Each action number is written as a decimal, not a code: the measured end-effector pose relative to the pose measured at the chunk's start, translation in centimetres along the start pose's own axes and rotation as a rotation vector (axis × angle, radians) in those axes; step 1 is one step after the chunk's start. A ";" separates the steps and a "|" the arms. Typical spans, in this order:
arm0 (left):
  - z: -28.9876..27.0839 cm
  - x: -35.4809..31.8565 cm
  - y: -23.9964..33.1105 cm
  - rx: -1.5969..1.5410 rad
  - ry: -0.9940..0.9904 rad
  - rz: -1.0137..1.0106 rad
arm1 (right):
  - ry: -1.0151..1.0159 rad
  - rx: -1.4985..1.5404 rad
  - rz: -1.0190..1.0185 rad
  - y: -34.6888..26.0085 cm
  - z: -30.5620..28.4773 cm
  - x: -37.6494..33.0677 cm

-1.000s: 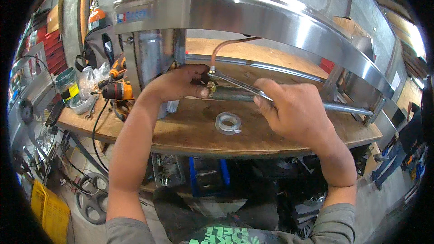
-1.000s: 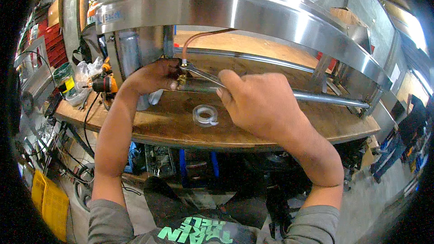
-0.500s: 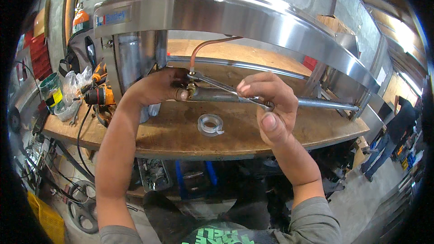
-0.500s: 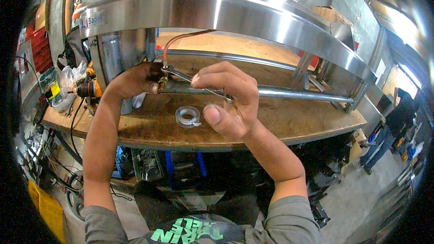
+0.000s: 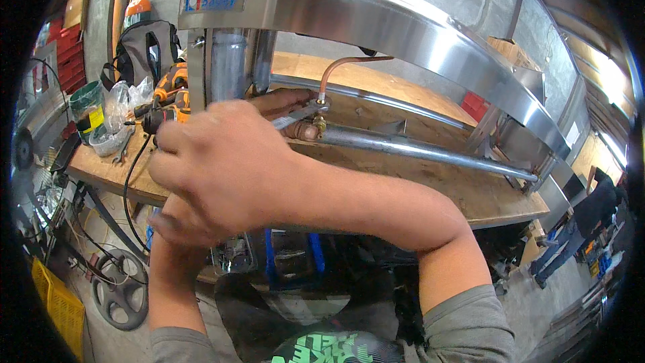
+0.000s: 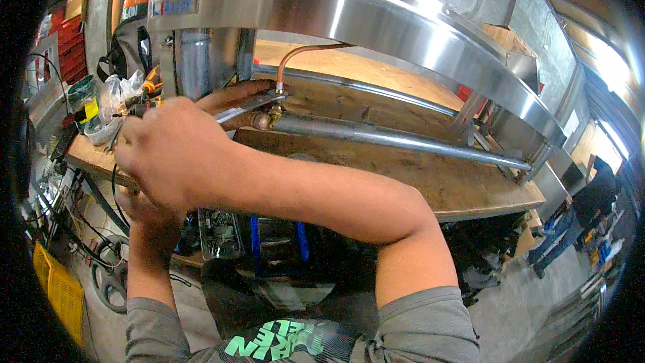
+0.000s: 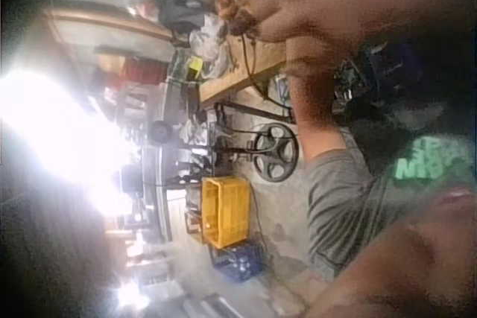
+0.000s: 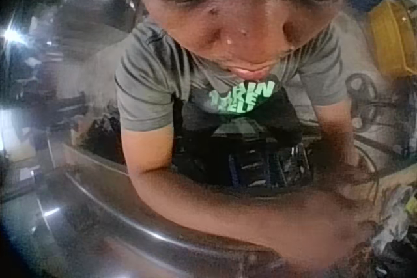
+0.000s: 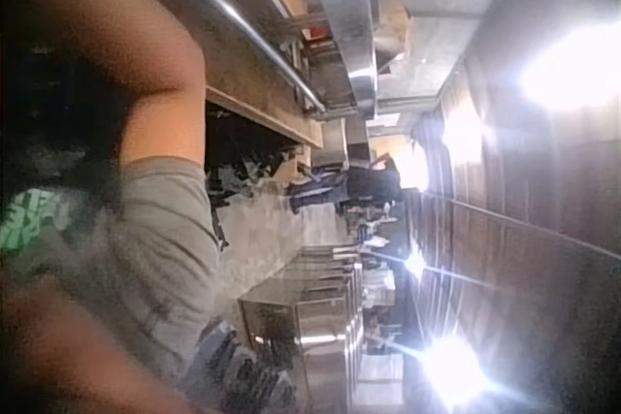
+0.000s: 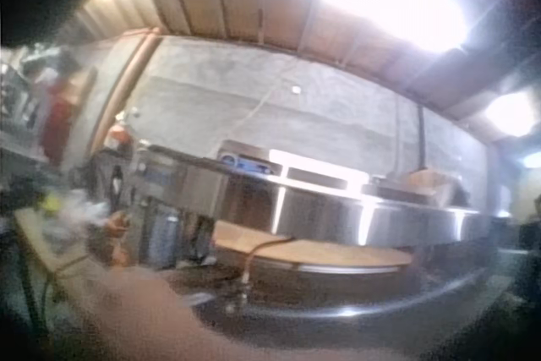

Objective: The person connects a copper tube to a brass valve on a stainless steel machine, then uses a wrench to tighten the connection. The person also wraps white tape around a metal pipe and secures it to the machine frame.

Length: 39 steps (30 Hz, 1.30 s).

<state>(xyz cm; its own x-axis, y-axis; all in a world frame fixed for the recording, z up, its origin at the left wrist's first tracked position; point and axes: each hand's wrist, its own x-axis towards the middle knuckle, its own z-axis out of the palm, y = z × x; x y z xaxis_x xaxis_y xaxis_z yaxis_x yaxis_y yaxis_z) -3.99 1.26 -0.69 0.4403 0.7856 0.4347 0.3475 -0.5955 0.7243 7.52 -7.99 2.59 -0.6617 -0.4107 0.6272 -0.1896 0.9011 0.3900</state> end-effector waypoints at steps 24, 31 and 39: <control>1.1 -0.5 2.0 -0.104 0.132 -0.014 | 0.084 -0.198 0.236 0.4 -2.0 -3.4; 1.0 -0.7 2.0 -0.183 0.204 -0.057 | 0.445 0.285 0.425 1.5 -9.7 -12.6; 1.7 -0.4 1.9 -0.323 0.312 -0.112 | 0.834 1.159 0.505 6.6 -9.1 -20.1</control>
<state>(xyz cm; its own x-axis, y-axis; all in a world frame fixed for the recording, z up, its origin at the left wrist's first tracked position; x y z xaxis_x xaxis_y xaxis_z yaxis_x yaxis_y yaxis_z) -2.06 -0.48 -0.38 0.1276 0.8845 0.4487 0.0814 -0.4602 0.8841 26.17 4.91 -1.35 -0.3171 0.3654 0.8752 -0.7876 0.4127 -0.4577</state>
